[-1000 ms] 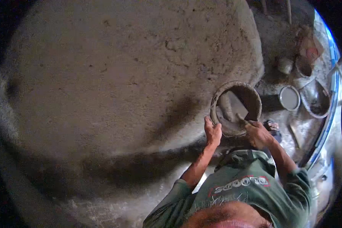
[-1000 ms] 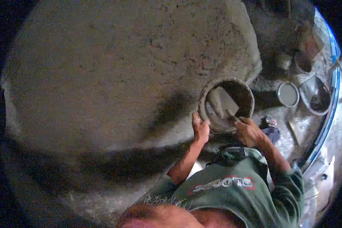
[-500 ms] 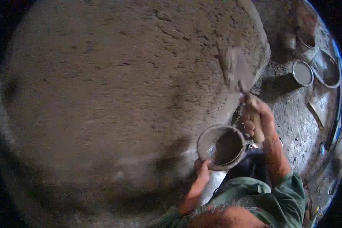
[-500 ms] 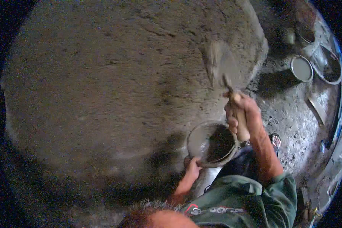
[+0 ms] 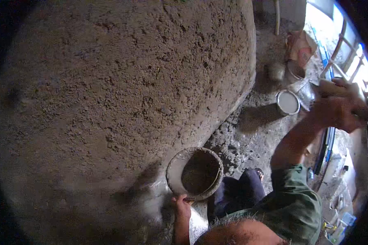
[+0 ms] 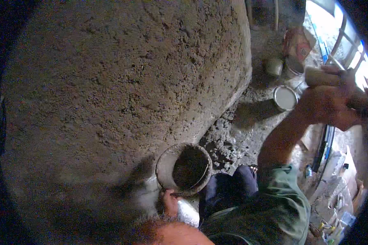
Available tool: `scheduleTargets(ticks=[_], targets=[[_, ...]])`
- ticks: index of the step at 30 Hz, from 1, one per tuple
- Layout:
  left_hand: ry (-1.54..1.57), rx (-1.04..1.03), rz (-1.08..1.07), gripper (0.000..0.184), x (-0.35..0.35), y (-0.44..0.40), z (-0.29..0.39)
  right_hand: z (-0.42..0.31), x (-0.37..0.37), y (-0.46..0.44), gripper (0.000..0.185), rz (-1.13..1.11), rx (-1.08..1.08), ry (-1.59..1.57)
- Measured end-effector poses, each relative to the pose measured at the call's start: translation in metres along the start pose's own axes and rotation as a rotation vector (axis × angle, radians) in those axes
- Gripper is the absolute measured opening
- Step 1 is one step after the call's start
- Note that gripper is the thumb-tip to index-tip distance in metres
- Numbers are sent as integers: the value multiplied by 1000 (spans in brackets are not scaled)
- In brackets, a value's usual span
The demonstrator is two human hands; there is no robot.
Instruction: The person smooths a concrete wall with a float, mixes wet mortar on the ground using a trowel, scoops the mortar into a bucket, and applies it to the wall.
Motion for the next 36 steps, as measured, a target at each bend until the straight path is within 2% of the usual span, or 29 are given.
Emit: scheduleTargets(ticks=[1,2,3,4,5,7,8,10,11,12,13,14,15,16,18,19,20,21,22,24,25,27,28,29,31,32,33,35,36], targets=[[156,7,-8,64,-12,13,7,1,1,12,30,73,17,98],[150,-59,-5,66,-36,36,25,37,7,40,28,37,-7,38],[157,-42,-13,66,-23,14,14,73,13,67,26,1,-33,-20],[0,-123,-62,68,-5,-19,0,38,-43,108,25,-600,204,89],[19,-87,-15,72,-10,-8,1,18,-70,182,29,-1219,419,223],[62,-17,80,82,-21,18,5,33,12,279,47,-1750,272,64],[78,35,-120,89,-52,30,13,31,63,285,47,-1871,123,96],[62,68,-56,91,-27,-10,-14,28,170,294,47,-2083,-174,214],[11,36,-11,88,-49,10,8,0,166,276,43,-2052,-164,72],[-41,7,36,86,-70,30,29,16,192,281,38,-2266,-238,256],[-201,90,-68,68,-94,42,39,34,222,291,34,-2451,-140,258],[-191,14,-58,51,-115,58,55,50,253,298,30,-2628,-30,234],[-287,-22,-91,50,-128,61,63,14,191,276,30,-2553,-210,320],[-295,-28,-135,52,-138,59,64,-15,149,267,29,-2363,-126,-66],[-310,-29,-200,54,-165,62,72,-15,130,282,29,-2474,33,-185],[-317,-53,-287,54,-188,69,80,-8,127,297,29,-2802,139,48],[-326,-76,-376,54,-205,74,84,-13,108,306,33,-2830,287,91],[-335,-65,-382,54,-211,70,80,-15,93,317,38,-2678,563,-9],[-412,-224,-473,52,-228,69,88,-21,83,332,40,-2525,701,-186],[-522,-455,-550,49,-256,95,106,-10,65,358,37,-2622,622,149],[-519,-454,-558,49,-266,101,114,-9,70,355,37,-2622,626,161],[-343,-329,-591,50,-274,103,124,-11,121,362,42,-2840,673,34],[-395,-368,-559,51,-273,100,129,-14,131,359,45,-2941,705,-36],[-395,-368,-561,51,-271,101,127,-11,129,352,45,-2941,704,-34],[-486,-405,-560,52,-276,105,123,4,110,336,51,-2915,886,62],[-549,-404,-523,53,-276,104,120,-13,66,315,52,-2619,859,73],[-548,-411,-533,53,-285,105,121,-8,50,308,52,-2611,865,85],[-569,-583,-607,52,-307,126,141,10,31,302,54,-2639,656,182],[-592,-569,-602,48,-317,134,147,32,59,309,57,-2559,764,141]])
Point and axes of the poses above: each hand's wrist, its own y-axis away from the middle knuckle, its own x-axis out of the back of the hand, z = x × y, the point moved 10 cm from there along -y, towards the middle knuckle, and after that the axes turned 9 degrees about x, right-handed, at the moved point
